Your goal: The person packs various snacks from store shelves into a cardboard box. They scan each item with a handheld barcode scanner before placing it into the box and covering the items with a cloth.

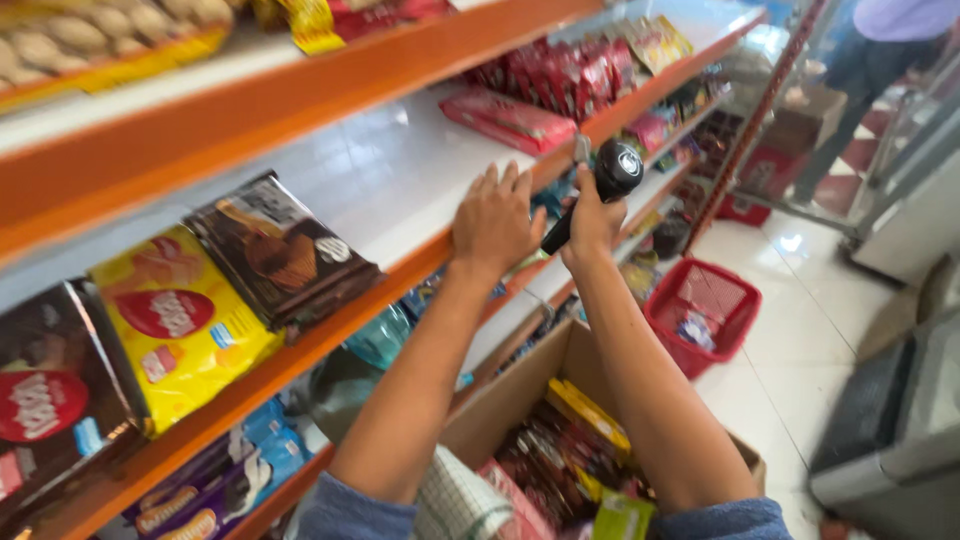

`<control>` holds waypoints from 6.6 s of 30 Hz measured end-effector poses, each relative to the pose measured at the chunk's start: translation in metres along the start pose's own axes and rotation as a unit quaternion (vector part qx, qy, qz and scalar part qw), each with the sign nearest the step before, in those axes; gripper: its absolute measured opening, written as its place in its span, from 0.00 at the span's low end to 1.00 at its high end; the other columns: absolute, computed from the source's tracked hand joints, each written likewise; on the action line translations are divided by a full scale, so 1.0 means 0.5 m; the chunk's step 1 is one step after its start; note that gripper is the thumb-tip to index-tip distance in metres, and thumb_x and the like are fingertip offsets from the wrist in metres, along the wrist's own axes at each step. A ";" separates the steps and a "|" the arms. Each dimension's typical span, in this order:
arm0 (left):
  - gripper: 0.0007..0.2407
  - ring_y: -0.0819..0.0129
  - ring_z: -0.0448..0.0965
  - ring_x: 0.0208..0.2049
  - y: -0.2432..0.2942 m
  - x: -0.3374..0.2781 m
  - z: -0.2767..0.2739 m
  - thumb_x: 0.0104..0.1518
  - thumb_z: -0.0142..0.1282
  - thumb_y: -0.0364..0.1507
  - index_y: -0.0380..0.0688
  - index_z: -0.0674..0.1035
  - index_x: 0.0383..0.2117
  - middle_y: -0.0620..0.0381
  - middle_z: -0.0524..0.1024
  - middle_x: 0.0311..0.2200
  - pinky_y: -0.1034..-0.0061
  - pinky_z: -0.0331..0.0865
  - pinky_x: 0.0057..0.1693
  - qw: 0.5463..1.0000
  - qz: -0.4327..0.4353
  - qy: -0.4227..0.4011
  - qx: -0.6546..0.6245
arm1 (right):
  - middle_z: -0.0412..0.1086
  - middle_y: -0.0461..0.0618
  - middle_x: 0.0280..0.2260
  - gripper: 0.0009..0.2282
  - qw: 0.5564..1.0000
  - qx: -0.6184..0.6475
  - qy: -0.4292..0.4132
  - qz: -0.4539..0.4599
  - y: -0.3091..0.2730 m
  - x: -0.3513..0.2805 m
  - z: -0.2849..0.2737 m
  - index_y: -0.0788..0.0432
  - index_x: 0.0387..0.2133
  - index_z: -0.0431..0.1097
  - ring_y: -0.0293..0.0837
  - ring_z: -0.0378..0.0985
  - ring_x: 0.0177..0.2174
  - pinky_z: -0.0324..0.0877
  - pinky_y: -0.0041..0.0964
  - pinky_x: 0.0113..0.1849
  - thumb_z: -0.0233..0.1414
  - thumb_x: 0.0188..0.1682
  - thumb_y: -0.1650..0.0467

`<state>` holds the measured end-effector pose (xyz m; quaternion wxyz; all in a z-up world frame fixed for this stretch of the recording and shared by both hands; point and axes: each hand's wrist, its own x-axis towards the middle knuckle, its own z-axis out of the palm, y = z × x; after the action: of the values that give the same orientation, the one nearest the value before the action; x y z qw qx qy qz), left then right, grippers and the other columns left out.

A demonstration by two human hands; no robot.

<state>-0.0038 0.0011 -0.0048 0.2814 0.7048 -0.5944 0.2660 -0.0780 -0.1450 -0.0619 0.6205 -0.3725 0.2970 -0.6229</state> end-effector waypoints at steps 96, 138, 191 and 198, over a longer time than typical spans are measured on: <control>0.16 0.73 0.83 0.44 0.167 -0.623 0.134 0.59 0.63 0.24 0.33 0.77 0.52 0.53 0.82 0.46 0.76 0.78 0.52 0.518 -0.339 -0.231 -0.750 | 0.74 0.41 0.31 0.06 0.938 -0.284 -0.184 0.071 -0.049 -0.511 -0.526 0.65 0.35 0.74 0.31 0.73 0.30 0.71 0.29 0.33 0.63 0.48 0.76; 0.17 0.60 0.79 0.51 0.152 -0.636 0.133 0.60 0.61 0.22 0.37 0.74 0.56 0.50 0.77 0.51 0.62 0.80 0.55 0.387 -0.431 -0.154 -0.800 | 0.72 0.51 0.34 0.10 0.943 -0.163 -0.241 0.159 -0.012 -0.621 -0.492 0.66 0.47 0.64 0.41 0.79 0.29 0.77 0.36 0.34 0.52 0.54 0.75; 0.22 0.69 0.80 0.52 0.121 -0.409 -0.067 0.71 0.51 0.30 0.33 0.63 0.68 0.45 0.78 0.53 0.74 0.75 0.58 0.635 -0.232 0.011 -0.737 | 0.70 0.46 0.46 0.20 0.993 -0.026 -0.118 0.009 -0.045 -0.511 -0.415 0.61 0.53 0.68 0.38 0.74 0.46 0.72 0.36 0.50 0.62 0.47 0.79; 0.36 0.57 0.80 0.58 0.083 -0.296 -0.165 0.62 0.60 0.31 0.37 0.49 0.71 0.42 0.73 0.61 0.72 0.74 0.56 0.867 -0.123 0.001 -0.484 | 0.70 0.45 0.45 0.18 0.984 0.037 -0.173 -0.036 -0.125 -0.403 -0.282 0.58 0.51 0.68 0.38 0.74 0.46 0.71 0.36 0.52 0.61 0.48 0.79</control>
<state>-0.0708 0.1563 -0.0487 0.6177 0.5474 -0.5572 -0.0910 -0.2393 0.0455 -0.1063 0.6531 -0.4622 0.1486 -0.5812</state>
